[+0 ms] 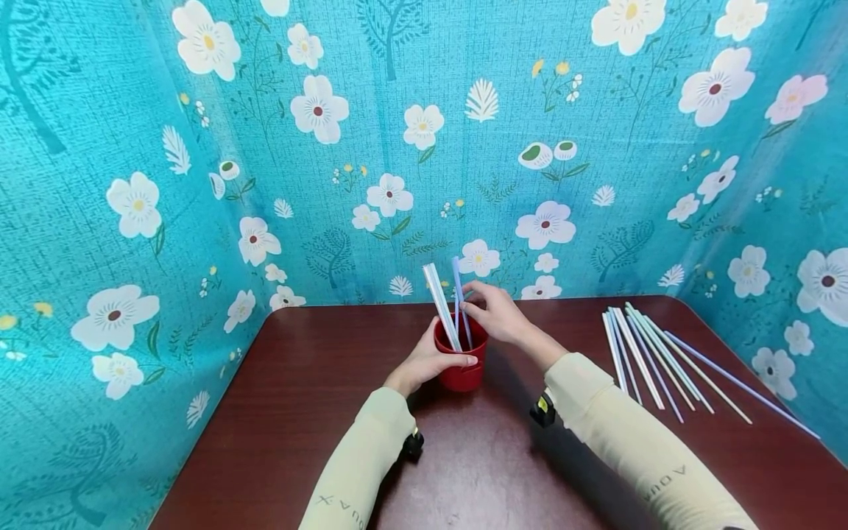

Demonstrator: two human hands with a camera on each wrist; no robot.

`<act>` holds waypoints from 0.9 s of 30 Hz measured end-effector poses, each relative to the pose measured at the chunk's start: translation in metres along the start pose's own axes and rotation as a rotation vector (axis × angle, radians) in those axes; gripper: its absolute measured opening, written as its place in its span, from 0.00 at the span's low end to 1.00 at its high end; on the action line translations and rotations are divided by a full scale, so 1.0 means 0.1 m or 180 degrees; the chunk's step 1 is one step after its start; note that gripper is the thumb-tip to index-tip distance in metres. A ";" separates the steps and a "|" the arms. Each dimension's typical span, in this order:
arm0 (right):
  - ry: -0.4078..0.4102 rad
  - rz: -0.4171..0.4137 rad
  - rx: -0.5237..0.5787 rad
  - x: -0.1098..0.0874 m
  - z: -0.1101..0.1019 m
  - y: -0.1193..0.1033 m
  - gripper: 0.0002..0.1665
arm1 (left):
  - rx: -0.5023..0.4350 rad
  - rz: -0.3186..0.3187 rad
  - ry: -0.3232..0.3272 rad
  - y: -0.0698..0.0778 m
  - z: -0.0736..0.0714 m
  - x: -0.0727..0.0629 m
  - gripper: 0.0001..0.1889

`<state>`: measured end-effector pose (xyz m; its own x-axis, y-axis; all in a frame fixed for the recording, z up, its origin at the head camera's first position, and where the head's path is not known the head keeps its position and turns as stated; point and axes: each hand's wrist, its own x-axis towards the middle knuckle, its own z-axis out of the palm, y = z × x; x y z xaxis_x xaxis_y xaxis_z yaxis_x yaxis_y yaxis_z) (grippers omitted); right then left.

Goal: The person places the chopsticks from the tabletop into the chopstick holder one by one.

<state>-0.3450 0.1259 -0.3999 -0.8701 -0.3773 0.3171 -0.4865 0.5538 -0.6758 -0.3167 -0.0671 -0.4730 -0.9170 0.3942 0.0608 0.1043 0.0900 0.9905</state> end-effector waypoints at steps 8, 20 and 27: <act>-0.0254 -0.0013 -0.0074 -0.01 -0.01 -0.02 0.20 | -0.0011 0.0026 -0.0005 -0.02 0.00 0.00 0.48; -0.0019 0.0272 -0.0198 -0.12 -0.36 0.09 0.18 | 0.0023 -0.0083 0.0008 0.03 -0.02 -0.02 0.49; 0.0115 0.0479 -0.0420 -0.27 -0.65 0.32 0.18 | 0.0080 -0.0127 0.0076 0.04 0.00 -0.04 0.47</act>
<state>-0.3424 0.2023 -0.3864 -0.9348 -0.2574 0.2446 -0.3550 0.6952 -0.6251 -0.3122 -0.0686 -0.4698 -0.9295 0.3680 0.0245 0.0769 0.1283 0.9887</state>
